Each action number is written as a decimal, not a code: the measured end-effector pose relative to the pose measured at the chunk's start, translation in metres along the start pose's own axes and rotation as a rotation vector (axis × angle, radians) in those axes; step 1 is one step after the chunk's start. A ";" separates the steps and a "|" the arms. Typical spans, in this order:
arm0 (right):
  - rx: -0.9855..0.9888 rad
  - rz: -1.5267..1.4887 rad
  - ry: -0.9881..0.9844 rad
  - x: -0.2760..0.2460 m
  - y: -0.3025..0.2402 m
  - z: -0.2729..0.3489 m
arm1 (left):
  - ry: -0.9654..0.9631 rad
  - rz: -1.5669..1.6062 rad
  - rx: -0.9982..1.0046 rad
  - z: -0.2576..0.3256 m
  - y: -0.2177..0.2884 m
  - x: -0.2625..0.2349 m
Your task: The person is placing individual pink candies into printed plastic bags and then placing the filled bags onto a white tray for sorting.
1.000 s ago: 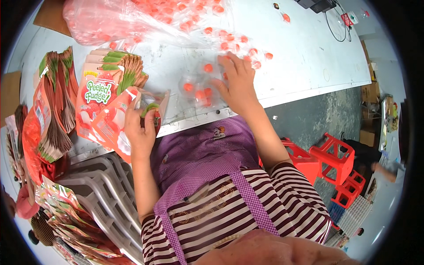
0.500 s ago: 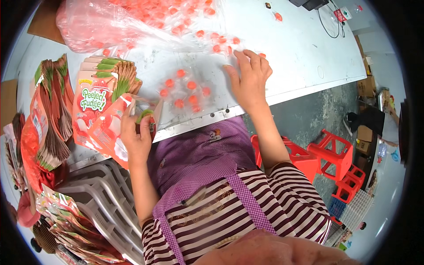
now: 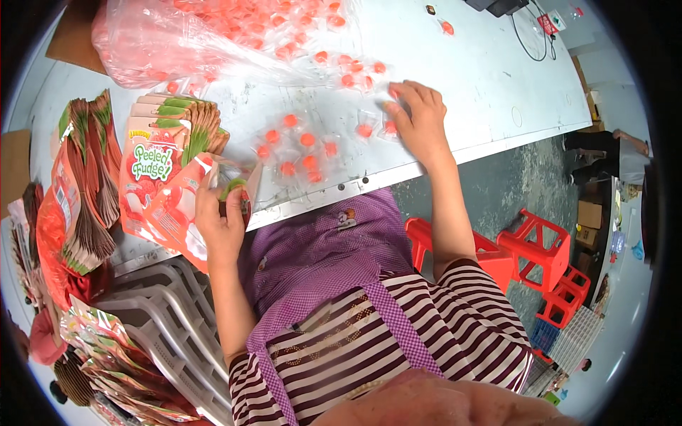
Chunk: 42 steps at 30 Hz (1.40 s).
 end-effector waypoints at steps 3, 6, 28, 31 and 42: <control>-0.007 -0.109 0.020 0.012 -0.016 0.016 | 0.005 -0.017 0.051 -0.001 0.006 0.001; -0.048 -0.207 0.070 0.019 -0.048 0.021 | 0.017 -0.031 0.086 -0.002 0.007 0.000; -0.198 -0.031 0.080 0.007 -0.036 -0.038 | 0.043 0.008 0.068 -0.004 0.012 -0.001; -0.176 -0.011 -0.148 0.031 -0.037 -0.044 | 0.051 0.016 0.063 -0.004 0.011 -0.002; -0.341 -0.012 -0.347 0.048 -0.058 -0.082 | 0.071 -0.067 0.150 -0.004 0.014 -0.004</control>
Point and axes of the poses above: each hand's wrist, its own z-axis away from the middle knuckle, its own x-axis out of the palm, y = z × x, the point moved 7 cm from there along -z, towards the middle knuckle, and after that the axes turned 3 degrees about -y, right-handed, at the moved point
